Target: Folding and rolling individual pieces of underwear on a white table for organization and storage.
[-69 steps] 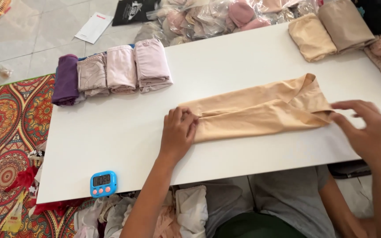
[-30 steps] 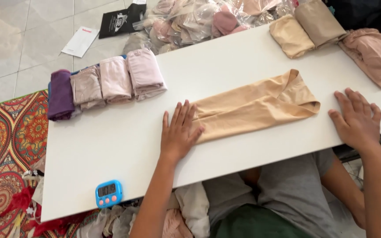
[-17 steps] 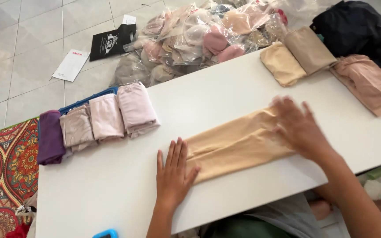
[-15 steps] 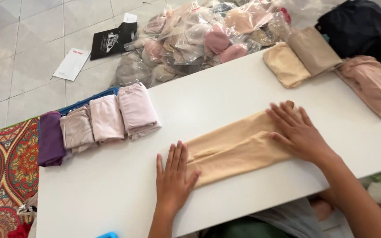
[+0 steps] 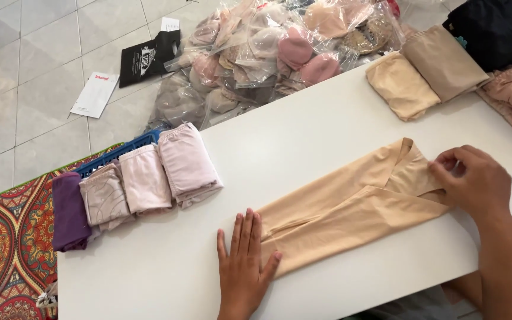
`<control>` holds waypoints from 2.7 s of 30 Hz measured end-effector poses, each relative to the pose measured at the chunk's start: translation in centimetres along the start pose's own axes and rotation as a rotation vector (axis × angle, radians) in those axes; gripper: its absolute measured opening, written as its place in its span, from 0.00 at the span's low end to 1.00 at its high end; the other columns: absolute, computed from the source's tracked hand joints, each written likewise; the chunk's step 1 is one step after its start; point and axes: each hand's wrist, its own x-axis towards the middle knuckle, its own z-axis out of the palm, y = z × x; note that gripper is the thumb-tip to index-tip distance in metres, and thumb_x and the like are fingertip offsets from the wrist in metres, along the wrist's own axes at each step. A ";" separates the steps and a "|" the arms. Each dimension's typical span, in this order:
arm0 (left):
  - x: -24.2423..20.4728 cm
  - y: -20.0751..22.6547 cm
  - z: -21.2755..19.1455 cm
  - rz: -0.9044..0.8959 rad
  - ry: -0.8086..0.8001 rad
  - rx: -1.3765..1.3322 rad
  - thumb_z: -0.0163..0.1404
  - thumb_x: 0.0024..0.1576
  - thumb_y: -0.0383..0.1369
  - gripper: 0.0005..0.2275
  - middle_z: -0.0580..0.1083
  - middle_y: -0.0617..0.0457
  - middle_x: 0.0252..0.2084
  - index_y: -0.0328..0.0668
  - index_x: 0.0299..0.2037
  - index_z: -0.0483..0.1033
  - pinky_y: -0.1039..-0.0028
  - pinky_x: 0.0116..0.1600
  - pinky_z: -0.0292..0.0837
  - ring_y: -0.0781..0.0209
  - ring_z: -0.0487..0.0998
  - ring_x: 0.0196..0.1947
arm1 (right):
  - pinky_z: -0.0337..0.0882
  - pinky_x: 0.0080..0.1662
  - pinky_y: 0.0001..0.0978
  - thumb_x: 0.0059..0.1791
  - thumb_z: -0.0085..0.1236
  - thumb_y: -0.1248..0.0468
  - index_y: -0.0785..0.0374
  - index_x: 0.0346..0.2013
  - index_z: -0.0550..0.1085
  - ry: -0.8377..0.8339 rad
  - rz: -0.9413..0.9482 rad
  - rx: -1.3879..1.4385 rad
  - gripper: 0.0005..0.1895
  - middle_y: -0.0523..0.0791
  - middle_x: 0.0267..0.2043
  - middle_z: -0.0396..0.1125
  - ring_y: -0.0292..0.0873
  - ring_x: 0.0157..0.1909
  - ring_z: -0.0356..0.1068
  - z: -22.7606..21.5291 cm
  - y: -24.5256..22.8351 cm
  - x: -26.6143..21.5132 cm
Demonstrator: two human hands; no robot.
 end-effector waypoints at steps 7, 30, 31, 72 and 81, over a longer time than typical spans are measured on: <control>0.0 -0.1 0.0 -0.014 -0.007 -0.064 0.38 0.62 0.57 0.37 0.45 0.57 0.81 0.49 0.78 0.44 0.52 0.76 0.30 0.62 0.43 0.80 | 0.69 0.40 0.38 0.51 0.56 0.54 0.50 0.37 0.79 -0.163 0.003 -0.033 0.08 0.34 0.40 0.75 0.40 0.42 0.73 -1.8 -2.6 -0.5; 0.3 0.3 -0.7 -0.181 -0.139 -0.352 0.43 0.58 0.60 0.37 0.52 0.59 0.78 0.57 0.76 0.51 0.49 0.76 0.29 0.60 0.47 0.78 | 0.78 0.41 0.40 0.50 0.62 0.57 0.52 0.45 0.81 -0.316 -0.518 0.229 0.10 0.41 0.40 0.76 0.46 0.38 0.77 -4.7 -7.8 -3.9; 0.3 0.3 -0.7 -0.193 -0.137 -0.346 0.43 0.58 0.60 0.37 0.52 0.59 0.78 0.57 0.76 0.51 0.49 0.76 0.29 0.60 0.47 0.78 | 0.78 0.41 0.40 0.50 0.62 0.57 0.52 0.45 0.81 -0.320 -0.530 0.233 0.10 0.41 0.40 0.76 0.46 0.38 0.77 -4.7 -8.1 -4.1; 0.1 -0.2 -1.4 -0.279 0.122 -0.594 0.48 0.62 0.36 0.16 0.63 0.50 0.67 0.48 0.59 0.73 0.56 0.72 0.55 0.49 0.60 0.70 | 0.68 0.47 0.39 0.51 0.58 0.63 0.57 0.48 0.70 -0.145 -0.106 0.296 0.12 0.39 0.38 0.74 0.43 0.30 0.72 -4.3 -8.3 -5.2; 0.2 -0.1 -1.6 -0.300 0.167 -0.644 0.49 0.62 0.39 0.23 0.63 0.45 0.67 0.41 0.66 0.63 0.57 0.72 0.56 0.47 0.59 0.70 | 0.50 0.69 0.47 0.53 0.48 0.54 0.56 0.72 0.61 -0.168 -0.693 0.199 0.32 0.48 0.78 0.52 0.51 0.77 0.50 -2.0 -7.3 -5.3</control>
